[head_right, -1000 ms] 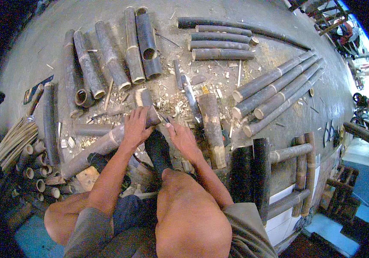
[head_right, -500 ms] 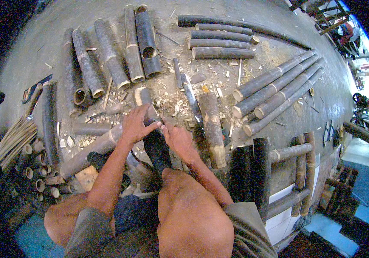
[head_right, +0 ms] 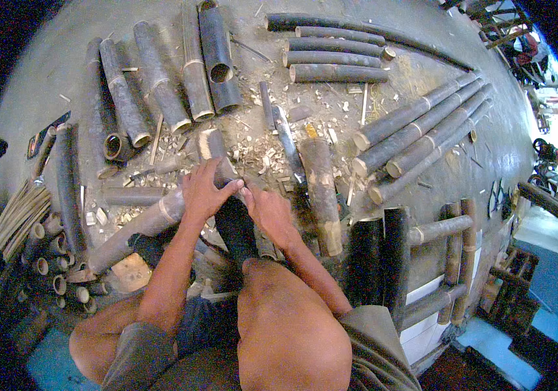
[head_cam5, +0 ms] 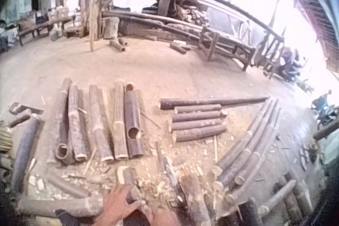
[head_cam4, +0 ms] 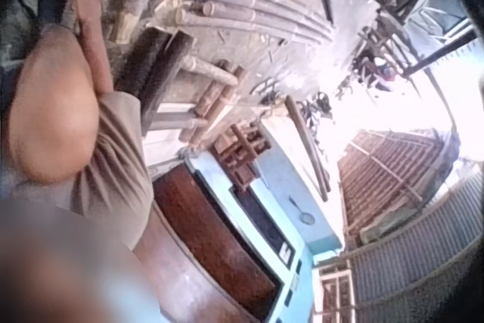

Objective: The person sits on the floor and uses a knife to scrape and shape a bamboo pole, then measures it with a tape measure. They insert a smaller bamboo piece into a larger one and tap it with a wooden mallet to fit it securely.

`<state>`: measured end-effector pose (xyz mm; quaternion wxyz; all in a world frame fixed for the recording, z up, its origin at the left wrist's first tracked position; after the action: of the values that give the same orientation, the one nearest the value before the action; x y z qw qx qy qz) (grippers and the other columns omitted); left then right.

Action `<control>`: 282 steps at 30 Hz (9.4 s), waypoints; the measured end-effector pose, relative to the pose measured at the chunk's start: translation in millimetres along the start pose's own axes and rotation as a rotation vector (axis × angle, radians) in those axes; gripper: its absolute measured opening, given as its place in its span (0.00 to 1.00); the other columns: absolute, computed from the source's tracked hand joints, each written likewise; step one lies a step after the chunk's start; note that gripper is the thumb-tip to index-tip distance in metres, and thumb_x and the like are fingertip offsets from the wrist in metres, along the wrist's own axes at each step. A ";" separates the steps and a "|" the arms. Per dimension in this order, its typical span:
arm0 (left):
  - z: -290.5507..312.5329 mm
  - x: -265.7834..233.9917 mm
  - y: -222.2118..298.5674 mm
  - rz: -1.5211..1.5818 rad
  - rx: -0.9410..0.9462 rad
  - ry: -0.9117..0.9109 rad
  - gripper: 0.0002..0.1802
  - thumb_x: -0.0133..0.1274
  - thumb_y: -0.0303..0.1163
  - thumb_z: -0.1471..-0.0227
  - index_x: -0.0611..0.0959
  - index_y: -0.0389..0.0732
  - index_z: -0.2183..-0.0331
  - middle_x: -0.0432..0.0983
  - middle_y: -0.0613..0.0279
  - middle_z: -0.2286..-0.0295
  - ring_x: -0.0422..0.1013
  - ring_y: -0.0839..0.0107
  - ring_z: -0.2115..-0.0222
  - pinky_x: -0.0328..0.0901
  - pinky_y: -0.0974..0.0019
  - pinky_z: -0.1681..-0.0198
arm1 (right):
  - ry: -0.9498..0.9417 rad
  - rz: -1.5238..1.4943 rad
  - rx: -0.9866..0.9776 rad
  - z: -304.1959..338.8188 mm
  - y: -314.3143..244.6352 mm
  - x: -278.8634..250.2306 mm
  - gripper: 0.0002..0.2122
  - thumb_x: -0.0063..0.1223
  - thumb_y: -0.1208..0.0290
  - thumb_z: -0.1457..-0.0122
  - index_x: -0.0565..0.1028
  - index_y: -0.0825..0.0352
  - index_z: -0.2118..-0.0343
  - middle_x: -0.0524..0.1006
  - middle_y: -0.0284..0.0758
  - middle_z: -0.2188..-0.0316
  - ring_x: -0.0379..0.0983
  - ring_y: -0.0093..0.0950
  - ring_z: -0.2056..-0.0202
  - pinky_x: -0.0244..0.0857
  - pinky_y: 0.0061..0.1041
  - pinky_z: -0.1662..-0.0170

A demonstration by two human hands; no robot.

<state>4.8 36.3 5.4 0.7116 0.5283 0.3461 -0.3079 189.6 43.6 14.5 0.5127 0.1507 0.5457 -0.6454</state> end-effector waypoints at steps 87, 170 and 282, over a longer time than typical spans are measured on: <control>-2.1 13.7 -4.3 -0.234 0.151 0.020 0.53 0.70 0.57 0.61 0.69 0.40 0.39 0.70 0.55 0.44 0.65 0.55 0.42 0.59 0.43 0.40 | 0.047 -0.207 0.038 -0.2 25.4 -4.4 0.22 0.44 0.53 0.30 0.77 0.69 0.49 0.78 0.58 0.70 0.77 0.57 0.64 0.69 0.49 0.61; 35.7 -2.3 -25.6 -0.059 0.042 0.183 0.46 0.61 0.62 0.51 0.74 0.39 0.42 0.72 0.51 0.45 0.65 0.54 0.42 0.53 0.46 0.36 | 0.061 -0.202 0.042 -15.8 98.8 38.7 0.23 0.44 0.52 0.32 0.77 0.70 0.51 0.78 0.61 0.62 0.75 0.58 0.54 0.67 0.53 0.51; 50.1 -161.8 -59.4 -0.231 0.110 0.525 0.50 0.72 0.41 0.69 0.72 0.49 0.40 0.74 0.55 0.52 0.70 0.53 0.48 0.64 0.49 0.45 | 0.021 0.092 0.060 24.7 -20.1 110.4 0.45 0.61 0.48 0.42 0.54 0.73 0.31 0.72 0.65 0.48 0.75 0.59 0.51 0.70 0.50 0.49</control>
<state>-126.9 -15.2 115.8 0.5282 0.5849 0.5589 -0.2578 134.6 -34.9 -48.9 0.5313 0.1977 0.5241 -0.6356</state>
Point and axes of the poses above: each hand's wrist, its own z-axis away from the middle knuckle, its own x-axis out of the palm, y = z × x, the point moved 2 cm from there along -z, towards the middle knuckle
